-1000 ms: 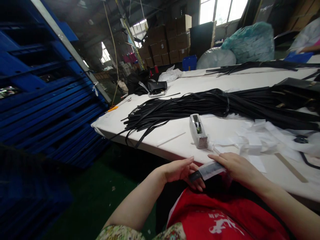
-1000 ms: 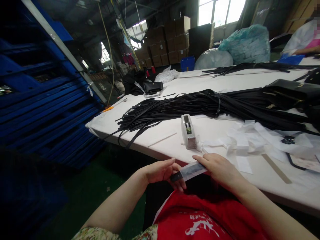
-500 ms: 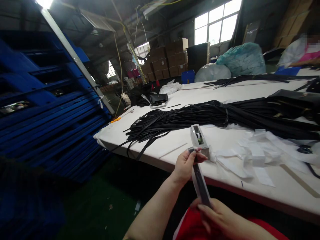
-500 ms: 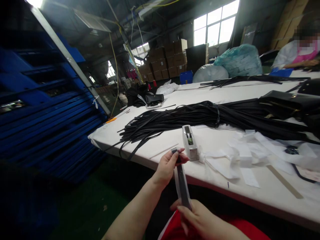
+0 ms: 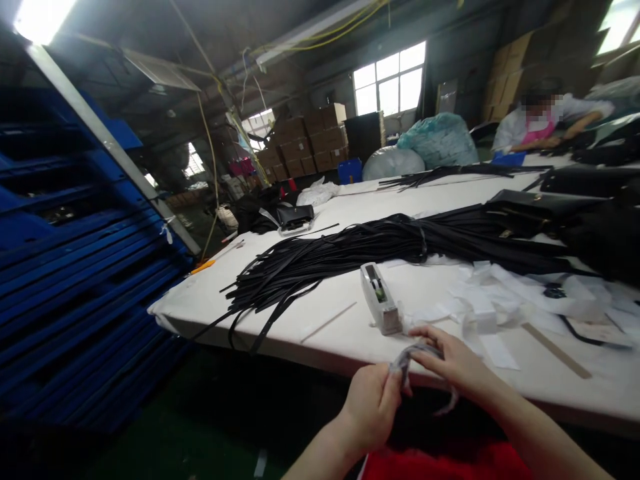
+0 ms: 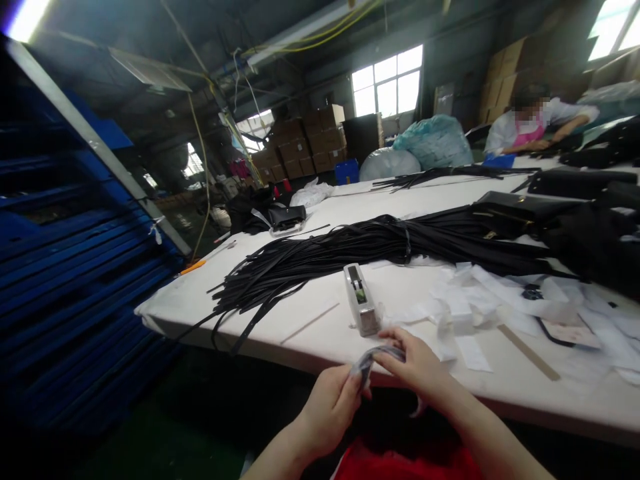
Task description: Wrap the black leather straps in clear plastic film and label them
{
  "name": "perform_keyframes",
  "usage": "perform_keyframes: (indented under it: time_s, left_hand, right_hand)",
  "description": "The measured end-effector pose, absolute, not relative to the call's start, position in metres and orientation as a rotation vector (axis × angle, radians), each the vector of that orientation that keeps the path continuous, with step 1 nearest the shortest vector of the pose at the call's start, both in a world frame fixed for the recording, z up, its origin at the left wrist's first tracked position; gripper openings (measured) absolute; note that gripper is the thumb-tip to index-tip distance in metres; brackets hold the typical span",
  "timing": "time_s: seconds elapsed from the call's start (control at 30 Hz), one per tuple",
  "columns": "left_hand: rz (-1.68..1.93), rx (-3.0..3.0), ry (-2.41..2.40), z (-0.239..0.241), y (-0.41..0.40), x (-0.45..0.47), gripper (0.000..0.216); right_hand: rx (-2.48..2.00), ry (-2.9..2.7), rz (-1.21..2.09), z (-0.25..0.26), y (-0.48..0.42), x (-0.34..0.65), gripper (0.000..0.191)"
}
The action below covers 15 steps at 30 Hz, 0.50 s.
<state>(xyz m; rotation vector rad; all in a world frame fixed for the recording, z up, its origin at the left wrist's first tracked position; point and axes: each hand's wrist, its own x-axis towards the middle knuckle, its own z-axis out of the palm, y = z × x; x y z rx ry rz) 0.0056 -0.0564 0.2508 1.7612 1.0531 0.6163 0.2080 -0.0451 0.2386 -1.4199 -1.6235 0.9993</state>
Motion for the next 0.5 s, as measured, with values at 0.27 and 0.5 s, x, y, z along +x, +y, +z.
perform_keyframes:
  time_s: [0.27, 0.5]
  left_hand:
    - [0.625, 1.101, 0.718, 0.262, -0.061, 0.014, 0.059]
    - [1.401, 1.680, 1.051, 0.251, -0.045, 0.003, 0.045]
  right_hand:
    - [-1.206, -1.923, 1.051, 0.225, -0.072, 0.168, 0.036]
    - [-0.635, -1.736, 1.804, 0.238, -0.099, 0.152, 0.044]
